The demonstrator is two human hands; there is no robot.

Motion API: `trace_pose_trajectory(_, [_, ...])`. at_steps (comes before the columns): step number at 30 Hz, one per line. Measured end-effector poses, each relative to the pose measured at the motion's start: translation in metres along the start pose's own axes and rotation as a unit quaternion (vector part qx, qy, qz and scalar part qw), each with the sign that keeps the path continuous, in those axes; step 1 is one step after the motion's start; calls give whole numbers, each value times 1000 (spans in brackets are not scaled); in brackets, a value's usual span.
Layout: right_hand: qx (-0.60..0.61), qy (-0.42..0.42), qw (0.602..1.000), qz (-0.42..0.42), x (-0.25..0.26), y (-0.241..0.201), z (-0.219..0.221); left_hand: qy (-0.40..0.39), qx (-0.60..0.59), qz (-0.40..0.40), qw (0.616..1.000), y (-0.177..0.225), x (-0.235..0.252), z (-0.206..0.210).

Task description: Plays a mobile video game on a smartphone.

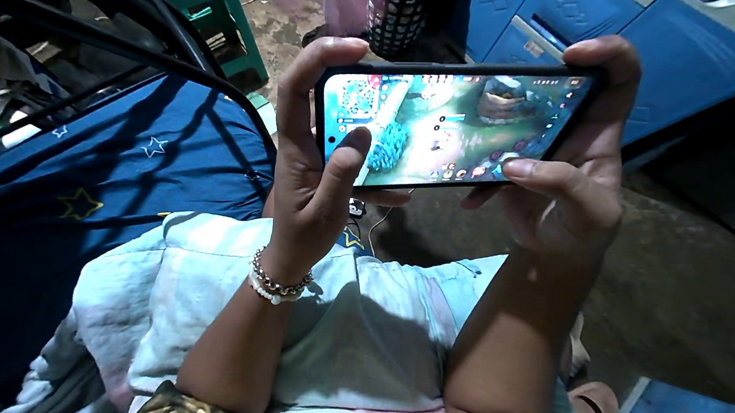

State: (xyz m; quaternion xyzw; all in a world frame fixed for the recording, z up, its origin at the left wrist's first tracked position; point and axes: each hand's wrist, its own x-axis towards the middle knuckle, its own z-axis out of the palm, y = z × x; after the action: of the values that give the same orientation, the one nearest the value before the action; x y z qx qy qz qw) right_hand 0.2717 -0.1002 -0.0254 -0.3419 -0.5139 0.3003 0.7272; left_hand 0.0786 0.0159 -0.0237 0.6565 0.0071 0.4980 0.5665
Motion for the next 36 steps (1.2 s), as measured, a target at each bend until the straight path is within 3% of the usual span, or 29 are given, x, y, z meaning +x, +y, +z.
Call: trace_pose_trajectory(36, [-14, -25, 1000, 6, 2, -1, -6, 6, -21, 3, 1000, -2, 1, -4])
